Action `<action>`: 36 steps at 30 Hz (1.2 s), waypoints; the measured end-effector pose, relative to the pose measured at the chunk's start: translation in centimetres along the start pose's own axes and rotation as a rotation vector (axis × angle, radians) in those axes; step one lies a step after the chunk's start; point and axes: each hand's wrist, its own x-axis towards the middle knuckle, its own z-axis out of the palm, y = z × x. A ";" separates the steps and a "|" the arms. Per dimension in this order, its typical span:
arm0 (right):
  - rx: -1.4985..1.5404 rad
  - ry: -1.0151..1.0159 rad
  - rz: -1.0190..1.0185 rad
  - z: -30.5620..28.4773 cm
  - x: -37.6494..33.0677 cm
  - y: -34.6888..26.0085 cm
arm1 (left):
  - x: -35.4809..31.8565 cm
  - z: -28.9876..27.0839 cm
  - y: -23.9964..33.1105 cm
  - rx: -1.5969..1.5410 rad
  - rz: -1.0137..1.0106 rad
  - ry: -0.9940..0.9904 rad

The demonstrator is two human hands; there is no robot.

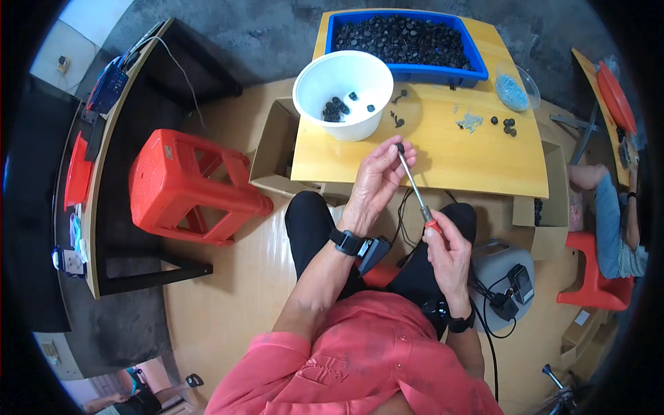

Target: Assembling small black plastic components using a screwdriver.

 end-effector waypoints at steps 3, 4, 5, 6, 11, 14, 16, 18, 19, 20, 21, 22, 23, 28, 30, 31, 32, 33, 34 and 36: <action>0.050 -0.027 0.121 0.2 -0.4 -0.1 | -0.2 -0.3 0.1 0.023 -0.006 0.005; 0.042 -0.006 0.081 0.4 -0.4 0.5 | -0.2 -0.5 0.0 0.029 -0.009 0.013; 0.043 0.008 0.068 0.5 -0.4 0.7 | 0.0 -0.5 -0.3 0.044 -0.014 0.034; 0.045 0.016 0.065 0.5 -0.7 0.7 | -0.1 -0.4 -0.3 0.042 -0.015 0.034; 0.033 0.005 0.111 0.5 -0.7 -0.3 | -0.2 -0.2 -0.7 0.012 0.028 0.025; 0.050 0.021 0.114 0.5 -0.4 0.1 | 0.3 -0.2 -0.6 0.017 0.031 0.028; 0.053 0.016 0.135 0.4 -0.5 -0.1 | 0.1 0.3 -0.4 0.019 0.045 0.041; 0.049 0.022 0.120 0.2 -0.8 0.3 | -0.2 0.3 -0.6 0.013 0.039 0.057; 0.046 0.029 0.103 0.3 -0.7 0.5 | 0.0 0.4 -0.7 0.008 0.033 0.072; 0.046 0.034 0.096 0.3 -0.5 0.8 | 0.1 0.4 -0.6 0.009 0.033 0.063; 0.050 0.035 0.079 0.5 -0.5 1.1 | 0.0 0.3 -0.5 0.001 0.029 0.066; 0.054 0.035 0.063 0.5 -0.4 1.2 | 0.1 0.3 -0.4 -0.006 0.025 0.070; 0.053 0.034 0.061 0.5 0.0 1.1 | 0.4 0.2 -0.4 -0.007 0.027 0.069; 0.091 0.024 0.106 -0.1 -0.1 0.4 | 0.2 0.3 -0.8 -0.015 -0.025 -0.038; 0.075 0.022 0.075 0.1 -0.1 0.7 | 0.2 0.1 -0.8 0.002 -0.017 -0.038; 0.058 0.022 0.048 0.1 -0.2 0.8 | 0.3 0.0 -0.8 0.021 -0.021 -0.035; 0.058 0.020 0.047 0.1 -0.3 0.9 | 0.3 0.0 -0.8 0.040 -0.025 -0.032; 0.056 0.025 0.053 0.1 -0.5 0.9 | 0.3 -0.2 -0.9 0.040 -0.024 -0.034; 0.055 0.030 0.059 0.1 -0.5 0.9 | 0.3 -0.3 -1.1 0.040 -0.022 -0.044; 0.048 0.030 0.060 0.0 -0.1 0.5 | 0.2 -0.3 -1.1 0.040 -0.022 -0.054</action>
